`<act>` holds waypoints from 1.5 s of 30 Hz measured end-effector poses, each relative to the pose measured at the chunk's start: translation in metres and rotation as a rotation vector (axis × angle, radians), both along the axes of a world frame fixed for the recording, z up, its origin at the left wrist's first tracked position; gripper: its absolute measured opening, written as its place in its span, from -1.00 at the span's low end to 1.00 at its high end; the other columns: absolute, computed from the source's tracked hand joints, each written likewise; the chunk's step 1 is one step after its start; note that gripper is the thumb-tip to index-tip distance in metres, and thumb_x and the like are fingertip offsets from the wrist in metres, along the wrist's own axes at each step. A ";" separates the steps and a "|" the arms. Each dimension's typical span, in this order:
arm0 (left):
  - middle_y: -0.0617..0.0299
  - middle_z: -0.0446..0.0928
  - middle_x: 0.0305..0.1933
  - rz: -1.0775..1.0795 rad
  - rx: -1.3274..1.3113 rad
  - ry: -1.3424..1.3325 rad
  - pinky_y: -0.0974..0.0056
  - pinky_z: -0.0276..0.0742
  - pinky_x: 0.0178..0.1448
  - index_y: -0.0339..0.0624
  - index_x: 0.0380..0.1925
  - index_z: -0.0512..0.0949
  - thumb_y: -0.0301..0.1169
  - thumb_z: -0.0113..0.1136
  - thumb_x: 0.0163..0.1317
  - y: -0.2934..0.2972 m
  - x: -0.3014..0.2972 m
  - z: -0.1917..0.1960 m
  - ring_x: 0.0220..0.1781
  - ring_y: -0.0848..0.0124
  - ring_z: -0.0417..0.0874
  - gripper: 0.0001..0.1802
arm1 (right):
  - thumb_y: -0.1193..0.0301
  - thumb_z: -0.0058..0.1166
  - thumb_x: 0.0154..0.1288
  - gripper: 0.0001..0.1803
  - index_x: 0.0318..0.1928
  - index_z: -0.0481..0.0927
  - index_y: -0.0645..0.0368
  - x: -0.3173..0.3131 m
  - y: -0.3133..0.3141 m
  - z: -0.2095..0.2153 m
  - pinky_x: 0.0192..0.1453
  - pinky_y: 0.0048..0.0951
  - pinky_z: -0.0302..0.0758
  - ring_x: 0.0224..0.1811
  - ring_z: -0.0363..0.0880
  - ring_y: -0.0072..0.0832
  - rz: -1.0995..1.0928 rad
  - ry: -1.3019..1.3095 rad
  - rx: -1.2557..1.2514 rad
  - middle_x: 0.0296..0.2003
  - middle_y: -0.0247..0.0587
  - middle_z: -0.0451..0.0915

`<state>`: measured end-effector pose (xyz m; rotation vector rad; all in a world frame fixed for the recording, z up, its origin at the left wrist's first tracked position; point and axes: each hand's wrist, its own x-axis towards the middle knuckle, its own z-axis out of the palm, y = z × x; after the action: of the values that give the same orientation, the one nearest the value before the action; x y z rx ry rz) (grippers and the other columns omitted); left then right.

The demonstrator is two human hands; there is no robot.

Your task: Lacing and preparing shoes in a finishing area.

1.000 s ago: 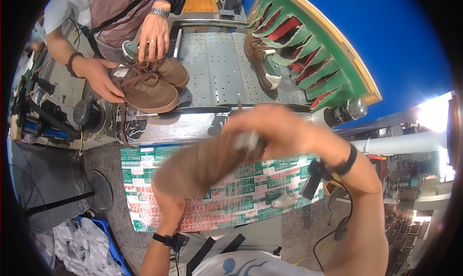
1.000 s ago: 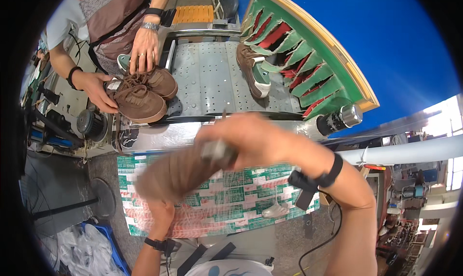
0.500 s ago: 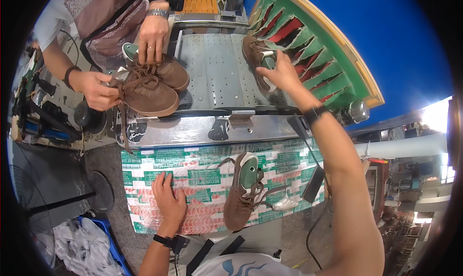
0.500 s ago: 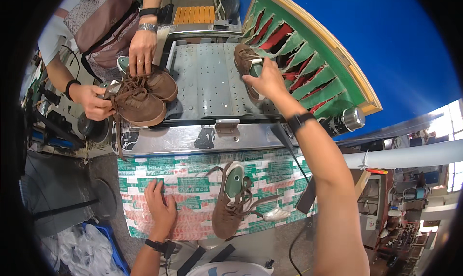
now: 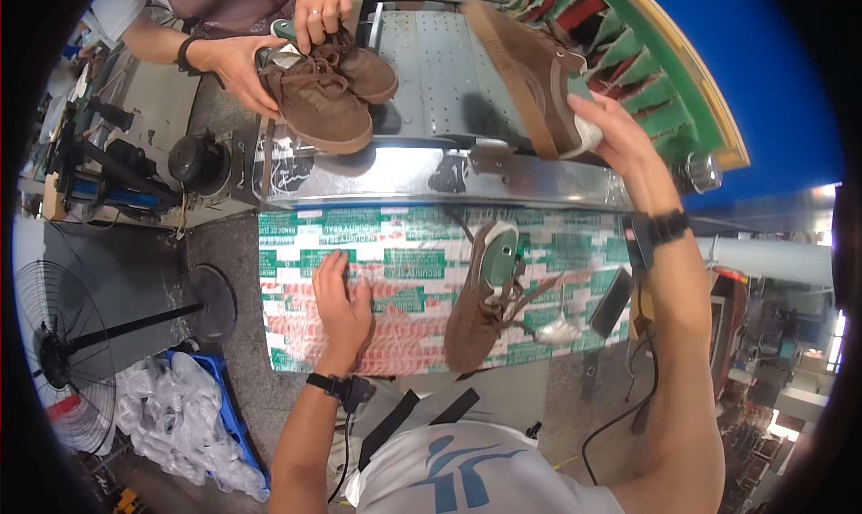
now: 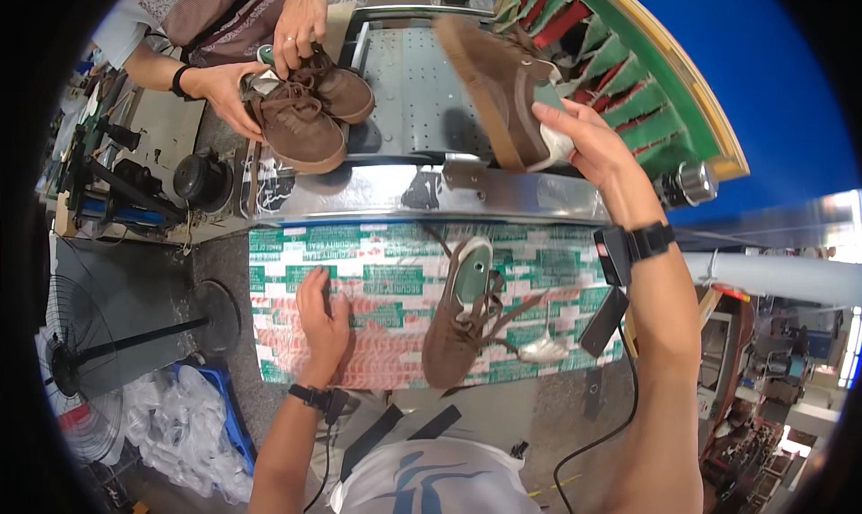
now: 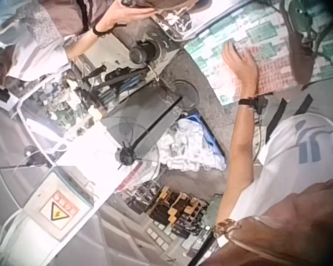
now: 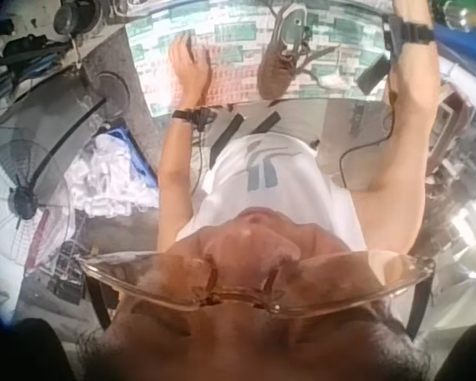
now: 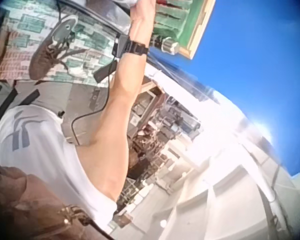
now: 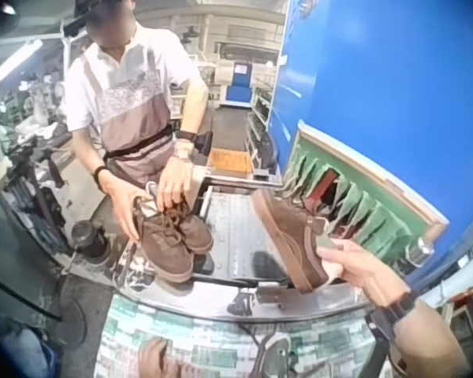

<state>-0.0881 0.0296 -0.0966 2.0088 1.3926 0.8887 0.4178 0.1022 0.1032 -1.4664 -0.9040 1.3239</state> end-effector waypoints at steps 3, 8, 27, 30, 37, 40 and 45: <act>-0.20 0.37 0.62 0.087 -0.161 -0.290 -0.13 0.30 0.70 -0.38 0.56 0.38 -0.27 0.05 0.69 -0.002 -0.015 0.004 0.70 -0.10 0.31 -0.42 | 0.42 0.50 0.38 -0.23 0.54 0.52 0.30 -0.080 -0.047 0.055 0.39 -0.40 0.59 0.31 0.63 -0.59 0.267 -0.288 0.139 0.29 -0.28 0.71; -0.19 0.10 0.80 0.341 0.053 -0.376 -0.04 -0.08 0.86 -0.40 0.73 0.06 0.05 -0.21 0.79 -0.029 -0.045 0.076 0.84 -0.02 0.08 -0.17 | 0.71 0.30 0.30 -0.36 0.37 0.70 -0.02 -0.174 -0.058 -0.015 0.44 -0.09 0.67 0.35 0.69 0.00 0.777 -0.749 0.550 0.30 -0.11 0.73; -0.04 0.47 0.54 -0.020 -0.582 -0.649 0.06 0.39 0.65 -0.29 0.63 0.30 -0.63 0.32 0.42 -0.174 -0.032 0.036 0.56 0.16 0.49 -0.21 | 0.69 -0.14 0.50 -0.31 0.62 0.44 0.26 -0.348 -0.276 -0.158 0.49 -0.39 0.49 0.37 0.62 -0.47 0.031 -0.005 0.155 0.35 -0.08 0.67; 0.15 0.63 0.37 0.257 -0.512 -0.663 0.21 0.54 0.51 -0.28 0.44 0.54 -0.57 0.29 0.54 -0.154 -0.062 0.033 0.39 0.37 0.61 -0.50 | 0.65 -0.10 0.53 -0.57 0.25 0.74 0.32 -0.323 -0.281 -0.150 0.25 -0.47 0.58 0.12 0.69 -0.57 -0.076 -0.082 0.044 0.15 -0.18 0.79; 0.17 0.70 0.01 -0.035 -0.194 -0.164 0.20 0.74 0.06 -0.23 0.08 0.68 -0.55 0.51 0.36 -0.160 -0.037 0.057 -0.07 0.32 0.73 -0.68 | 0.40 0.31 0.47 -0.85 -0.06 0.85 0.12 -0.346 -0.245 -0.113 0.25 -0.15 0.49 0.02 0.69 -0.20 -0.005 -0.855 0.572 -0.19 -0.19 0.78; 0.13 0.66 -0.16 0.028 -0.046 -0.202 0.16 0.69 -0.06 -0.22 -0.02 0.68 -0.58 0.53 0.30 -0.171 -0.037 0.047 -0.19 0.21 0.70 -0.71 | 0.27 0.49 0.30 -0.83 -0.23 0.83 0.05 -0.360 -0.229 -0.098 0.16 -0.08 0.39 -0.06 0.62 -0.19 0.101 -1.065 0.629 -0.30 -0.27 0.70; 0.19 0.70 -0.22 0.030 0.010 -0.235 0.05 0.66 -0.08 -0.14 -0.10 0.68 -0.51 0.52 0.26 -0.182 -0.039 0.043 -0.14 0.12 0.75 -0.76 | 0.24 0.56 0.14 -0.76 -0.32 0.74 0.03 -0.380 -0.218 -0.092 0.11 -0.09 0.38 -0.11 0.59 -0.22 0.282 -1.416 0.622 -0.36 -0.31 0.60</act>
<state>-0.1273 -0.1520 -0.0533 1.8269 1.2908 1.1070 0.0375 -0.1158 0.0112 -1.6519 -2.1986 -0.1219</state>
